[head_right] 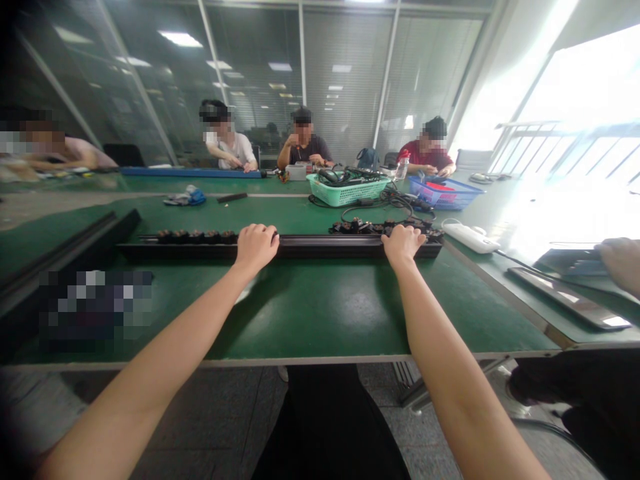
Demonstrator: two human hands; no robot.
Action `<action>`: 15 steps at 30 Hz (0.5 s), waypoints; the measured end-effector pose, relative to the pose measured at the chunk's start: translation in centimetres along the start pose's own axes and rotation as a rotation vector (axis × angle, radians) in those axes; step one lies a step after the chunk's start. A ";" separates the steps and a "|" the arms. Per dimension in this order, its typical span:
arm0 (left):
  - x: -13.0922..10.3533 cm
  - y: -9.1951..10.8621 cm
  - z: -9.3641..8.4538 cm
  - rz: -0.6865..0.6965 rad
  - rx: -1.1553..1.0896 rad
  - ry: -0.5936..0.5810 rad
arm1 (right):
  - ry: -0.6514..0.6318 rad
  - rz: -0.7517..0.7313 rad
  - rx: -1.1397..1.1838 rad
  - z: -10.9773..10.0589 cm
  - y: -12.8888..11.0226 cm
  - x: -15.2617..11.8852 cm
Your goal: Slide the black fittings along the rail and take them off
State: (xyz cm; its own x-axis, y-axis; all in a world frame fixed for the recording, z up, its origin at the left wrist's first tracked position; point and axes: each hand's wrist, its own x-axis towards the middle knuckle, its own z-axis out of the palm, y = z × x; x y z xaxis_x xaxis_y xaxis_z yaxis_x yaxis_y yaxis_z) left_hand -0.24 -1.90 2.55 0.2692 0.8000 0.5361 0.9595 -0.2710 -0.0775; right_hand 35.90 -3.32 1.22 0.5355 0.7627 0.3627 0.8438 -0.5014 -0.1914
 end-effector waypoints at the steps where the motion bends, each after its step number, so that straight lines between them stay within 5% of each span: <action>1: 0.0 0.0 0.0 0.000 0.003 -0.002 | -0.001 0.001 0.001 -0.1 0.0 0.0; 15: -0.1 0.2 -0.4 -0.004 0.029 -0.011 | -0.036 0.003 0.000 -0.6 -0.2 -0.4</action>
State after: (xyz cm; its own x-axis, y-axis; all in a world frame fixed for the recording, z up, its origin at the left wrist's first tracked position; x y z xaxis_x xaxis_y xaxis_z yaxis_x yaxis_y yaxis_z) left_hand -0.08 -2.26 2.82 0.2660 0.8069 0.5274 0.9625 -0.2521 -0.0999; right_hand 35.48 -3.77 1.69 0.5390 0.7752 0.3295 0.8422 -0.5038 -0.1924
